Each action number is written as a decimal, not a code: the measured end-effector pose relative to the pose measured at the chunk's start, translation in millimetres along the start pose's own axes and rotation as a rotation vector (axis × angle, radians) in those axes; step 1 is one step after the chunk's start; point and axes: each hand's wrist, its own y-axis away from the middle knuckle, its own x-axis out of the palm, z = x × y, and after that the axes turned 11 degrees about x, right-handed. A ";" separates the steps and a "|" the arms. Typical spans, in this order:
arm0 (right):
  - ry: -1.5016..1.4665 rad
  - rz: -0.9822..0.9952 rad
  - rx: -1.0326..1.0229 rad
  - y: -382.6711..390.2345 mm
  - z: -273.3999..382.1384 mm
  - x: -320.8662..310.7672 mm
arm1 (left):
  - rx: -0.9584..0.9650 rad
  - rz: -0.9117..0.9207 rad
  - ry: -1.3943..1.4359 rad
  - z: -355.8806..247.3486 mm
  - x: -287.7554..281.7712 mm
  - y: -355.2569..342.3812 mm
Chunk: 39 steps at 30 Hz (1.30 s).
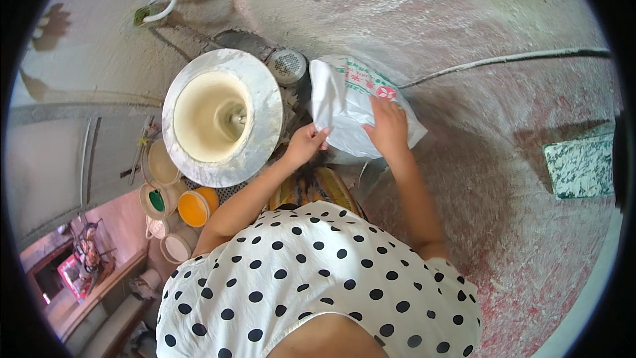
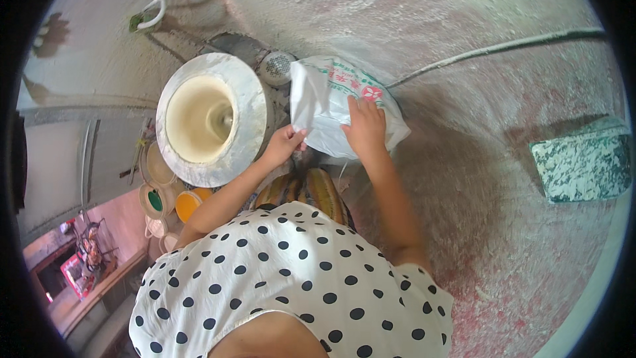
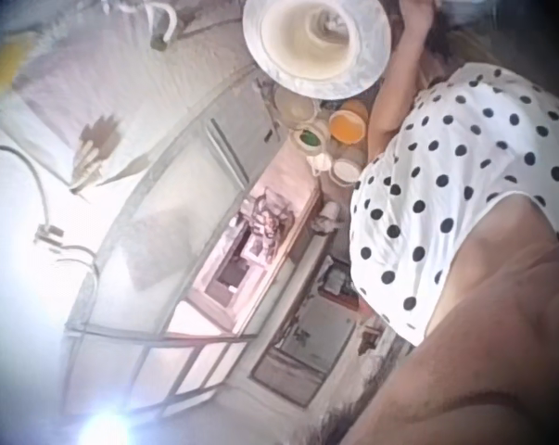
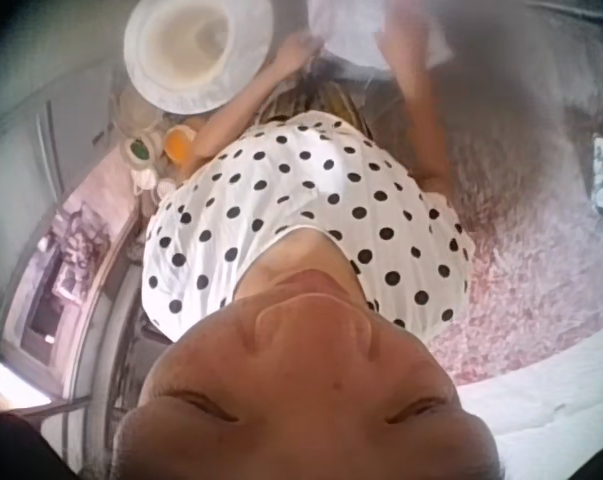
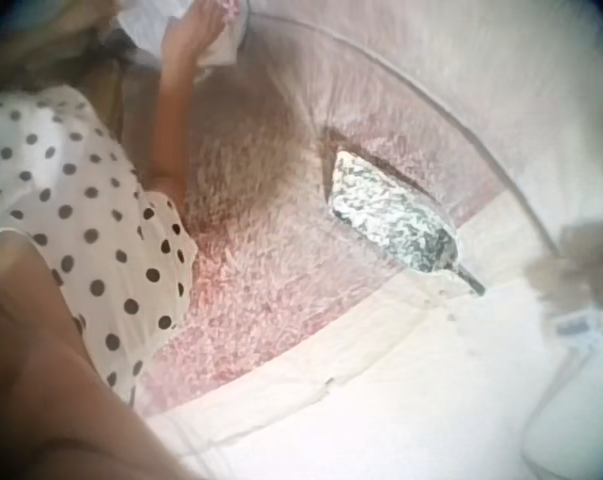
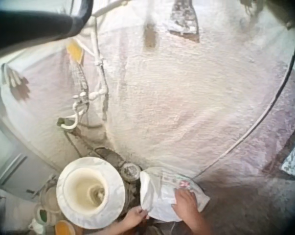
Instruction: The person adds white powder into a ceramic mold using a scoop and then pours water from a green pitcher to mix the material inside the mold.
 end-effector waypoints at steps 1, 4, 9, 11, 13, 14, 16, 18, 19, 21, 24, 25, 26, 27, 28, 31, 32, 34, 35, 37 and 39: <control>0.139 0.069 -0.051 13.1 -28.0 39.3 | 0.056 0.072 -0.057 4.3 3.3 -2.8; 0.567 0.626 0.163 -22.2 -62.6 65.3 | 0.073 0.166 -0.303 -20.0 0.3 11.7; 0.450 -0.023 0.310 -114.6 -74.5 -4.6 | -0.004 0.178 -0.590 -6.9 -28.9 53.8; 0.479 -0.100 0.290 -108.8 -93.4 -10.5 | 0.043 0.253 -1.048 -17.7 -23.0 53.0; 0.453 -0.270 0.059 -95.4 -71.4 -10.0 | 0.353 0.160 -1.171 -74.2 2.1 51.5; 0.365 -0.299 -0.033 -87.1 -53.9 -12.6 | 0.573 0.073 -1.077 -97.0 12.1 43.6; 0.208 -0.117 -0.038 -64.3 -33.8 -7.2 | 0.831 0.146 -0.936 -112.2 31.7 12.0; 0.271 0.265 0.129 -39.9 -36.0 1.9 | 0.759 0.426 -0.909 -87.0 47.3 -49.0; 0.399 0.434 0.211 -34.0 -38.7 2.1 | 0.644 0.538 -0.929 -58.9 46.6 -85.5; 0.691 0.604 0.314 -15.6 -54.1 -7.1 | 0.363 0.528 -1.813 -52.8 50.4 -134.9; 0.701 0.442 0.334 28.8 -84.9 -15.6 | 0.384 0.077 -1.863 -76.4 34.3 -156.8; 0.657 0.465 0.329 35.9 -87.1 -20.3 | 0.365 0.109 -1.882 -86.7 31.7 -161.8; 0.614 0.486 0.323 40.0 -88.5 -23.1 | 0.344 0.140 -1.900 -93.7 32.5 -162.2; 0.611 0.482 0.336 37.8 -85.8 -25.2 | 0.333 0.158 -1.921 -95.6 35.7 -163.6; 0.609 0.478 0.347 33.9 -80.7 -24.5 | 0.320 0.174 -1.941 -97.1 38.2 -164.0; 0.665 0.432 0.350 12.4 -66.0 -31.4 | 0.367 0.297 -1.952 -116.6 44.7 -141.5; 0.693 0.412 0.344 5.6 -64.2 -32.5 | 0.395 0.349 -1.945 -122.6 45.6 -130.8; 0.754 0.447 0.331 -5.0 -75.5 -34.3 | 0.325 0.599 -1.650 -124.9 40.8 -118.7; 0.787 0.461 0.328 -8.2 -81.2 -34.8 | 0.296 0.712 -1.495 -124.8 39.7 -113.6; 0.534 0.479 0.313 -21.4 -57.9 -60.5 | 0.429 0.743 -1.027 -106.1 30.9 -81.0; 0.257 0.584 0.373 -25.9 -48.0 -74.3 | 0.693 0.753 -1.047 -92.6 31.4 -51.7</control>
